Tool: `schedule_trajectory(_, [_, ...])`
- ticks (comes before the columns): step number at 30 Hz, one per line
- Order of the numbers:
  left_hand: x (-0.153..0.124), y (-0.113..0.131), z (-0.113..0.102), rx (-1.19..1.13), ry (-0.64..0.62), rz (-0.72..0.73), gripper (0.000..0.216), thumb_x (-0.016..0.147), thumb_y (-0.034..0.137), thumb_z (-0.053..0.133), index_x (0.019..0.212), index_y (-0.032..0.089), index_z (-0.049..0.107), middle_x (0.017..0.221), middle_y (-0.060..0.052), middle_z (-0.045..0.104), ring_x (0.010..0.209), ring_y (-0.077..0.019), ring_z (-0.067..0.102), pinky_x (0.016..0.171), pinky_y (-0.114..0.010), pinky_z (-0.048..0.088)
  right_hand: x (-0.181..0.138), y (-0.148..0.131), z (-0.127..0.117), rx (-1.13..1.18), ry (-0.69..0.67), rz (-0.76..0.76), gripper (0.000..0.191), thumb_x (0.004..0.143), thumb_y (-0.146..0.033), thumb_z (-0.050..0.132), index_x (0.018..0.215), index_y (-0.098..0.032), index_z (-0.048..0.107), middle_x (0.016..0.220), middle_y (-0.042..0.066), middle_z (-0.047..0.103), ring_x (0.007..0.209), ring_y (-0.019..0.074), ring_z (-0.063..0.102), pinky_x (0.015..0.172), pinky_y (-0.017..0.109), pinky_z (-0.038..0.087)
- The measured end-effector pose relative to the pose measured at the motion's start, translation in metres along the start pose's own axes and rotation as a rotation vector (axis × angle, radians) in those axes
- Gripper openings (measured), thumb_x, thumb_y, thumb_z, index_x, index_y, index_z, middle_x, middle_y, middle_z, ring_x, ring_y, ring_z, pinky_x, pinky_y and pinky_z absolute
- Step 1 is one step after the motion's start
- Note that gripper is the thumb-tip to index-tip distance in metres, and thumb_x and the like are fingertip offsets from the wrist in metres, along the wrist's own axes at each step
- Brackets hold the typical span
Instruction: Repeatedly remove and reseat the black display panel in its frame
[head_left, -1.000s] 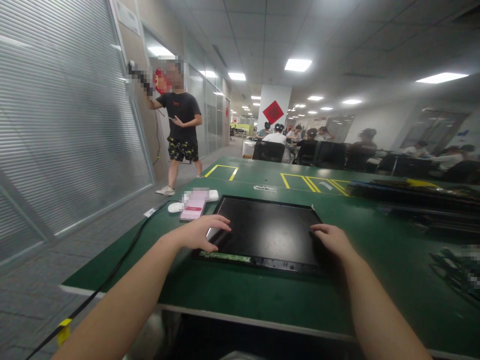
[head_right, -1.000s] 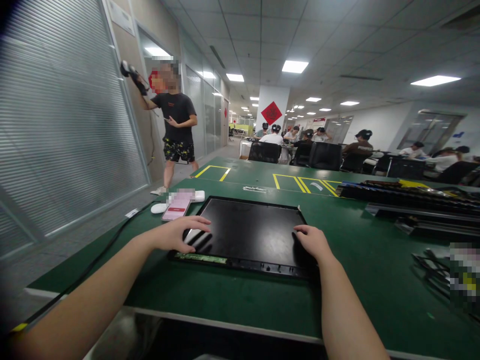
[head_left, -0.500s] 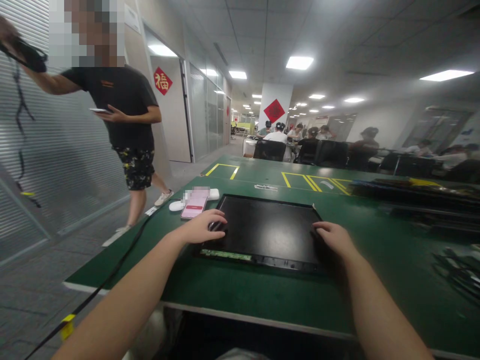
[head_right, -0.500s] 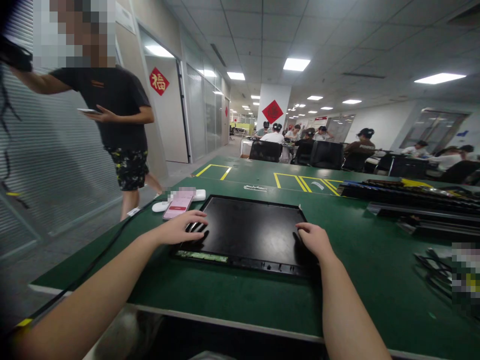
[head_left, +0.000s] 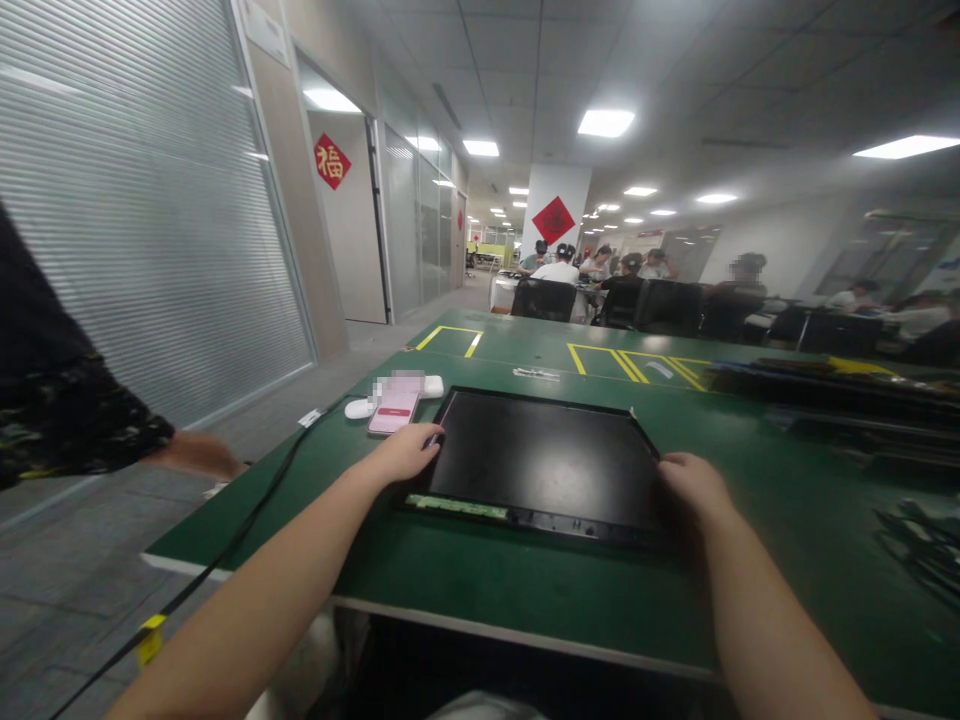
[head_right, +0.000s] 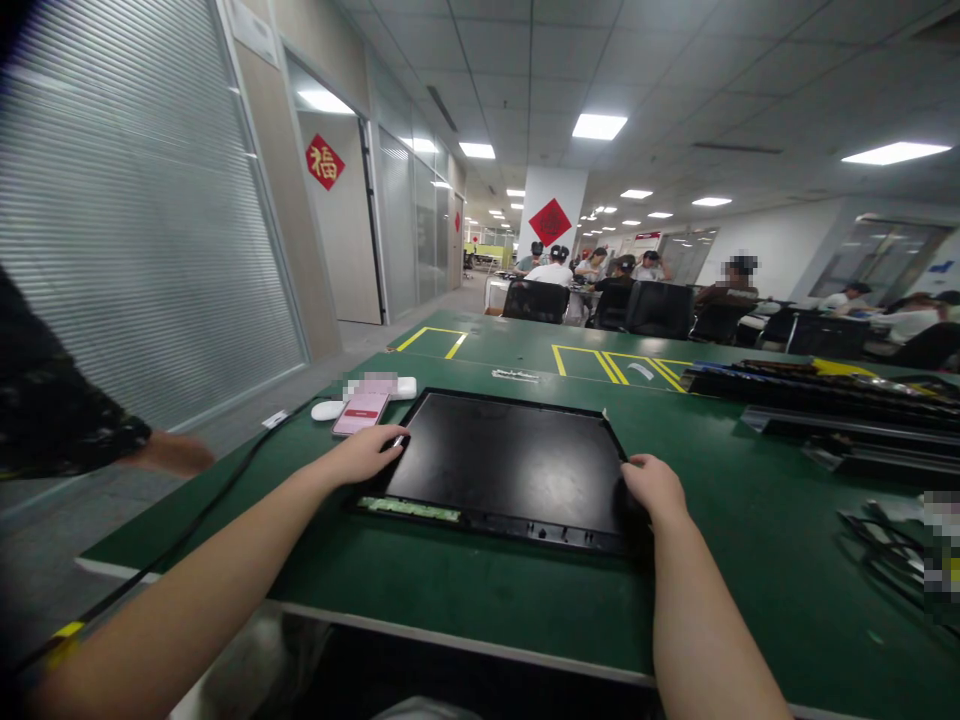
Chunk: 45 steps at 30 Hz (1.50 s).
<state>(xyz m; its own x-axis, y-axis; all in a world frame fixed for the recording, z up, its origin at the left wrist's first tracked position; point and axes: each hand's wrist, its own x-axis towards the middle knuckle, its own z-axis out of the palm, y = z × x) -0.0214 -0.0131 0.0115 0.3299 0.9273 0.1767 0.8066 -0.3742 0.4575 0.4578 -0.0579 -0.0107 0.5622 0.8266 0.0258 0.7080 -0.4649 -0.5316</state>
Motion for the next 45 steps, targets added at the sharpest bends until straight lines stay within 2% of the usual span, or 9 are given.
schedule_trajectory(11, [0.004,-0.002,0.005,-0.094,0.135,-0.158,0.042,0.076,0.006,0.052,0.105,0.022,0.077,0.11,-0.008,0.077,0.107,-0.0281,0.069,0.097,-0.036,0.05,-0.002,-0.004,0.006,-0.115,-0.007,-0.056,0.046,0.081,-0.031,0.053,0.12,-0.011,0.067,0.115,0.018,0.071,0.106,0.0308,0.066,0.086,0.037,0.052])
schedule_trajectory(14, [0.007,-0.004,0.005,-0.301,0.198,-0.17,0.044,0.07,0.004,0.055,0.104,0.022,0.076,0.103,-0.004,0.079,0.102,-0.0254,0.071,0.094,-0.035,0.052,-0.001,-0.004,0.007,-0.114,-0.024,-0.058,0.046,0.082,-0.031,0.052,0.12,-0.01,0.067,0.116,0.018,0.07,0.107,0.0309,0.066,0.086,0.037,0.051])
schedule_trajectory(17, [0.008,-0.001,0.003,-0.654,0.226,-0.194,0.043,0.068,0.005,0.059,0.106,0.021,0.074,0.1,-0.004,0.079,0.1,-0.0246,0.073,0.087,-0.033,0.057,0.0,-0.005,0.006,-0.112,-0.025,-0.048,0.046,0.082,-0.032,0.052,0.121,-0.011,0.066,0.117,0.018,0.07,0.107,0.0308,0.066,0.086,0.037,0.051])
schedule_trajectory(20, [0.007,0.007,0.0,-0.916,0.233,-0.298,0.042,0.068,0.003,0.061,0.104,0.02,0.073,0.105,-0.006,0.079,0.095,-0.0235,0.074,0.077,-0.03,0.06,-0.001,-0.005,0.007,-0.115,-0.016,-0.05,0.045,0.082,-0.032,0.053,0.119,-0.011,0.068,0.118,0.017,0.07,0.107,0.0305,0.066,0.085,0.037,0.052])
schedule_trajectory(25, [0.007,0.016,-0.005,-1.098,0.3,-0.474,0.039,0.07,-0.002,0.061,0.101,0.018,0.073,0.112,-0.007,0.077,0.08,-0.0195,0.075,0.062,-0.027,0.06,-0.001,-0.005,0.008,-0.111,-0.002,-0.045,0.046,0.081,-0.034,0.053,0.119,-0.012,0.067,0.118,0.017,0.07,0.106,0.0303,0.066,0.084,0.037,0.052])
schedule_trajectory(29, [0.01,0.013,-0.004,-1.203,0.309,-0.527,0.034,0.071,-0.003,0.064,0.096,0.017,0.072,0.102,-0.007,0.077,0.072,-0.0159,0.074,0.06,-0.024,0.059,-0.001,-0.005,0.008,-0.091,0.004,-0.054,0.043,0.081,-0.033,0.053,0.117,-0.014,0.068,0.116,0.016,0.07,0.106,0.0291,0.066,0.085,0.035,0.052])
schedule_trajectory(37, [0.017,0.006,0.001,-1.287,0.241,-0.568,0.043,0.078,0.005,0.068,0.119,0.017,0.066,0.065,0.0,0.072,0.048,-0.0151,0.067,0.049,-0.025,0.056,-0.005,-0.009,0.005,-0.084,-0.008,-0.035,0.044,0.081,-0.032,0.054,0.119,-0.013,0.067,0.12,0.016,0.069,0.107,0.0301,0.066,0.084,0.036,0.052])
schedule_trajectory(41, [0.016,0.009,0.001,-1.315,0.211,-0.578,0.057,0.08,0.005,0.069,0.134,0.018,0.055,0.061,0.001,0.07,0.044,-0.0155,0.065,0.046,-0.024,0.055,-0.005,-0.009,0.005,-0.096,-0.011,-0.047,0.046,0.081,-0.032,0.053,0.12,-0.012,0.067,0.119,0.017,0.069,0.107,0.03,0.066,0.086,0.037,0.051])
schedule_trajectory(45, [0.014,0.011,0.0,-1.348,0.187,-0.563,0.06,0.082,0.005,0.069,0.138,0.018,0.052,0.064,0.0,0.072,0.048,-0.0169,0.068,0.047,-0.026,0.057,-0.006,-0.009,0.005,-0.109,-0.023,-0.039,0.048,0.082,-0.033,0.052,0.123,-0.011,0.065,0.121,0.017,0.068,0.111,0.0304,0.064,0.087,0.037,0.051])
